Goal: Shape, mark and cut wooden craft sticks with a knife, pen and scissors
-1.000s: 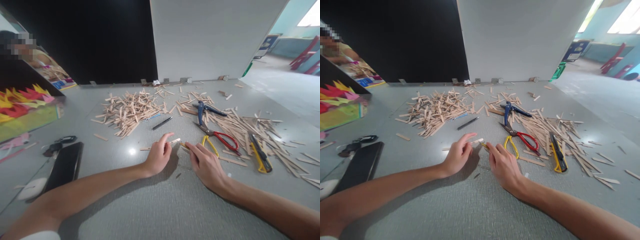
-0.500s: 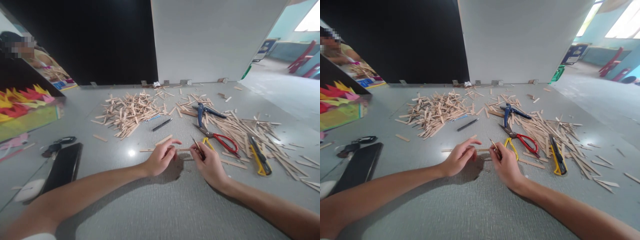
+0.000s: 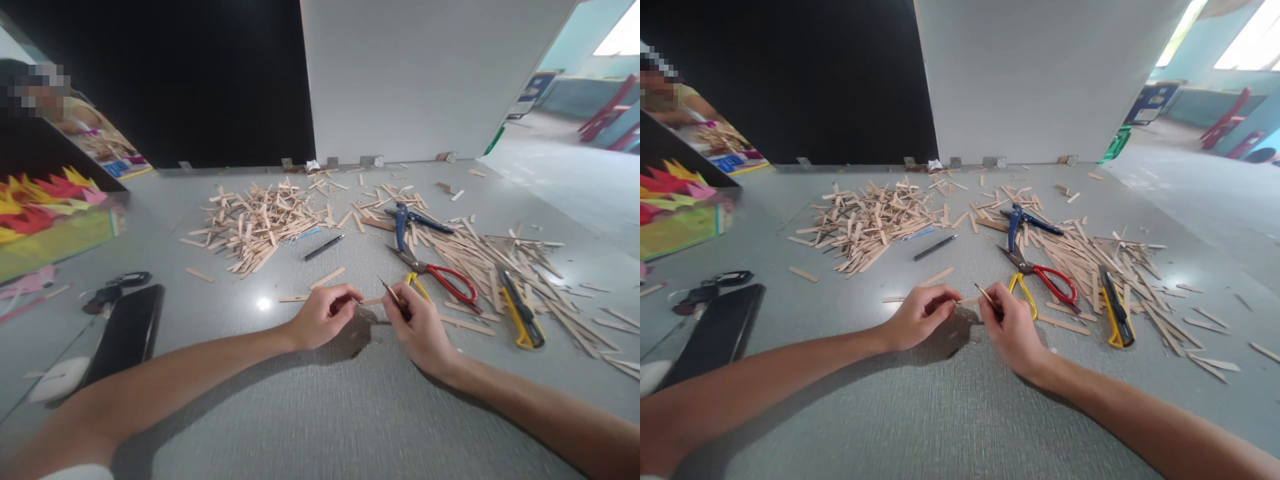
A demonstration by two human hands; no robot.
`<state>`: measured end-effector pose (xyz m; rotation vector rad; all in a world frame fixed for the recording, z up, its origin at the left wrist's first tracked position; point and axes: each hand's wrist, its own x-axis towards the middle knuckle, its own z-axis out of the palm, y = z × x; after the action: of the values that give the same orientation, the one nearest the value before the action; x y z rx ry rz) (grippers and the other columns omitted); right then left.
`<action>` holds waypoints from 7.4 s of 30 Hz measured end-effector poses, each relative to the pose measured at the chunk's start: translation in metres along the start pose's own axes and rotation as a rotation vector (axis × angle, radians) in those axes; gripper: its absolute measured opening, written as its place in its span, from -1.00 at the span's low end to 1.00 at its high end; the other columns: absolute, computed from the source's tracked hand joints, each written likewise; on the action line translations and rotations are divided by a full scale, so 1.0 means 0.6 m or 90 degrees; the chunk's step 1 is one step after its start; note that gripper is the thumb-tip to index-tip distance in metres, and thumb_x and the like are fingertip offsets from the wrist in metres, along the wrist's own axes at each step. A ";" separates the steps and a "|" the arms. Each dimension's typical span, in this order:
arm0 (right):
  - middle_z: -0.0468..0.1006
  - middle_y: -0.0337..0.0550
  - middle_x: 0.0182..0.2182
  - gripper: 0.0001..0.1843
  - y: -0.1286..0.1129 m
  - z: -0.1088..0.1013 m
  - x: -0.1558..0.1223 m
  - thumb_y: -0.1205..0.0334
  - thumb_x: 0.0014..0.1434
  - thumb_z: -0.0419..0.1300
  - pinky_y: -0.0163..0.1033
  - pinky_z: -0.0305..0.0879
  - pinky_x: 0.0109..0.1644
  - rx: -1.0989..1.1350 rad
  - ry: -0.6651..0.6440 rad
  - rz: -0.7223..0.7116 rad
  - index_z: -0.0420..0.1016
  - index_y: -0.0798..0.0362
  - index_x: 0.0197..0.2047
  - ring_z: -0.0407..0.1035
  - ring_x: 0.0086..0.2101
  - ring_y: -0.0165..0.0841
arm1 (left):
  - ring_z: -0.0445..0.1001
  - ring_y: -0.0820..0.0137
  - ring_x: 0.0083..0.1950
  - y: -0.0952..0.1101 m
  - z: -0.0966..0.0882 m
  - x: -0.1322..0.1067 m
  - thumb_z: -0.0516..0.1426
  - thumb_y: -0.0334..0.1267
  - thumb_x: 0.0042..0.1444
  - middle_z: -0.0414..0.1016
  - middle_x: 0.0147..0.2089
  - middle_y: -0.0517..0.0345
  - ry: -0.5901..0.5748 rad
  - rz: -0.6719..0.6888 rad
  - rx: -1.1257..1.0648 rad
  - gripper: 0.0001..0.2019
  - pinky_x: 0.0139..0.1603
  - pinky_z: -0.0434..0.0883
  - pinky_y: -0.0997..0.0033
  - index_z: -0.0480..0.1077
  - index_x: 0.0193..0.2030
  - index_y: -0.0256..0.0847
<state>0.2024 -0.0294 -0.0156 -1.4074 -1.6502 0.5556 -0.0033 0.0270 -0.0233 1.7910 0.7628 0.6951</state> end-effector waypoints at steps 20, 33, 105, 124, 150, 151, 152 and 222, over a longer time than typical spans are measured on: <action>0.37 -0.35 -0.59 -0.85 0.003 -0.003 -0.008 0.19 0.32 0.12 -0.35 0.14 -0.49 0.003 -0.081 -0.040 0.32 -0.05 -0.33 0.18 -0.58 -0.43 | 0.17 0.50 -0.51 -0.004 0.004 0.003 0.20 0.12 0.34 0.29 -0.53 0.30 -0.022 0.010 0.025 -0.56 -0.48 0.11 0.49 0.51 -0.31 -0.26; 0.54 -0.24 -0.51 -0.86 0.001 -0.005 -0.008 0.16 0.31 0.16 -0.34 0.26 -0.45 0.028 -0.048 -0.017 0.45 -0.03 -0.30 0.35 -0.56 -0.41 | 0.30 0.46 -0.45 -0.010 0.007 0.004 0.24 0.09 0.30 0.48 -0.41 0.16 0.022 -0.006 0.012 -0.61 -0.42 0.25 0.46 0.56 -0.22 -0.27; 0.36 -0.39 -0.60 -0.88 0.024 0.013 0.000 0.33 0.25 0.13 -0.35 0.20 -0.45 0.017 -0.037 -0.069 0.49 -0.02 -0.21 0.27 -0.58 -0.41 | 0.62 0.32 -0.37 -0.039 0.019 -0.013 0.09 -0.42 0.43 0.62 -0.35 0.12 0.204 0.343 0.502 -0.82 -0.33 0.51 0.42 0.47 -0.20 -0.19; 0.54 -0.31 -0.51 -0.87 0.026 0.012 0.000 0.36 0.26 0.15 -0.36 0.25 -0.43 0.029 -0.060 -0.072 0.51 -0.01 -0.19 0.36 -0.55 -0.42 | 0.58 0.35 -0.40 -0.041 0.022 -0.015 0.02 -0.45 0.44 0.56 -0.37 0.17 0.204 0.374 0.569 -0.81 -0.37 0.48 0.42 0.36 -0.20 -0.16; 0.53 -0.30 -0.52 -0.89 0.024 0.009 0.000 0.28 0.25 0.15 -0.33 0.25 -0.41 0.014 -0.033 -0.039 0.51 -0.01 -0.19 0.37 -0.55 -0.39 | 0.60 0.37 -0.33 -0.032 0.013 -0.006 0.08 -0.39 0.42 0.61 -0.30 0.15 0.159 0.248 0.358 -0.87 -0.24 0.53 0.44 0.44 -0.14 -0.17; 0.53 -0.30 -0.52 -0.89 0.024 0.009 0.000 0.29 0.25 0.15 -0.33 0.25 -0.41 0.016 -0.035 -0.039 0.50 -0.01 -0.19 0.37 -0.55 -0.39 | 0.60 0.37 -0.32 -0.031 0.013 -0.006 0.08 -0.40 0.41 0.62 -0.29 0.14 0.157 0.254 0.358 -0.87 -0.23 0.53 0.44 0.45 -0.14 -0.17; 0.53 -0.31 -0.53 -0.89 0.024 0.009 0.001 0.30 0.24 0.15 -0.33 0.25 -0.41 0.019 -0.037 -0.038 0.50 -0.02 -0.19 0.37 -0.55 -0.39 | 0.61 0.37 -0.32 -0.031 0.013 -0.006 0.09 -0.39 0.41 0.63 -0.29 0.14 0.156 0.259 0.359 -0.86 -0.23 0.54 0.43 0.46 -0.14 -0.17; 0.33 -0.41 -0.60 -0.89 0.018 0.007 -0.003 0.29 0.27 0.14 -0.34 0.12 -0.46 0.005 -0.038 -0.053 0.50 -0.01 -0.17 0.21 -0.59 -0.42 | 0.65 0.34 -0.26 -0.034 0.015 -0.009 0.06 -0.37 0.46 0.66 -0.25 0.10 0.153 0.296 0.382 -0.83 -0.20 0.57 0.40 0.48 -0.11 -0.18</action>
<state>0.2051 -0.0273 -0.0270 -1.3216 -1.7440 0.5613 -0.0038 0.0235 -0.0460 2.5073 0.7690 1.0811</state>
